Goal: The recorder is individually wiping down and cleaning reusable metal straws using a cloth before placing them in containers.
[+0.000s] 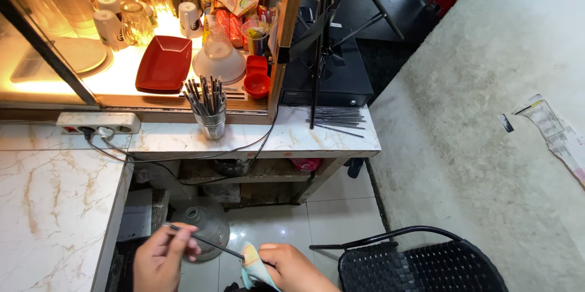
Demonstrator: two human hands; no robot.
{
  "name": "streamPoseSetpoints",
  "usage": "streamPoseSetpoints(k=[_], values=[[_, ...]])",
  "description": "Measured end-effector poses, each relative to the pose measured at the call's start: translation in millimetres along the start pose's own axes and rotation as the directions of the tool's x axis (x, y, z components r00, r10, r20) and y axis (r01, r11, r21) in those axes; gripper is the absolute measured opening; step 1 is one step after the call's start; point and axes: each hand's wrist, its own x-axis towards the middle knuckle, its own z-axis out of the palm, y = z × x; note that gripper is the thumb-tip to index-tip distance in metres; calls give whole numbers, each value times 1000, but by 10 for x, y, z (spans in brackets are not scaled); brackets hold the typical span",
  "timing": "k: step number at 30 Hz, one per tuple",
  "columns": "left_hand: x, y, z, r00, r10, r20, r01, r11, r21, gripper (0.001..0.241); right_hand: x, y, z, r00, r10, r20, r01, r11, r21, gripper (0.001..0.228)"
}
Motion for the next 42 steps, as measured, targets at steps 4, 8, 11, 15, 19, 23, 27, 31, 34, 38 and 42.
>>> streamPoseSetpoints(k=[4, 8, 11, 15, 19, 23, 27, 31, 34, 38, 42], values=[[116, 79, -183, 971, -35, -235, -8, 984, -180, 24, -25, 561, 85, 999, 32, -23, -28, 984, 174, 21], [155, 224, -142, 983, 11, -185, -52, 975, -217, 21, 29, 790, 153, 958, 268, -99, -108, 662, 742, 15], [80, 152, 205, 996, -27, -90, 2, 963, -268, 18, 73, 482, 190, 926, 356, -124, -35, 409, 912, 15], [-149, -292, 759, 979, -196, 55, 199, 978, -61, 17, 226, 692, 554, 932, 256, -258, 123, 446, 887, 15], [-228, -154, 890, 980, 185, 73, -193, 972, 132, 15, 197, 857, 701, 898, 308, -315, 117, 524, 844, 16], [-209, 70, 819, 950, 198, 240, -252, 942, 221, 16, 204, 804, 676, 879, 357, -317, 151, 423, 894, 17], [-211, 194, 761, 917, 304, 257, -362, 906, 220, 14, 148, 215, 361, 865, 388, -317, 182, 346, 920, 19], [-157, 367, 526, 949, 172, 266, -250, 922, 297, 15, 143, 408, 85, 841, 416, -346, 216, 329, 919, 17], [-158, 616, 342, 950, 131, 284, -232, 904, 358, 12, 114, 562, -71, 825, 426, -372, 231, 347, 909, 17], [-50, 1039, 61, 902, 378, 208, -432, 786, 442, 12, 86, 540, -364, 794, 411, -447, 267, 424, 865, 21], [144, 1569, -79, 836, 549, -5, -399, 613, 682, 14, 79, 659, -553, 717, 497, -488, 281, 434, 856, 23]])
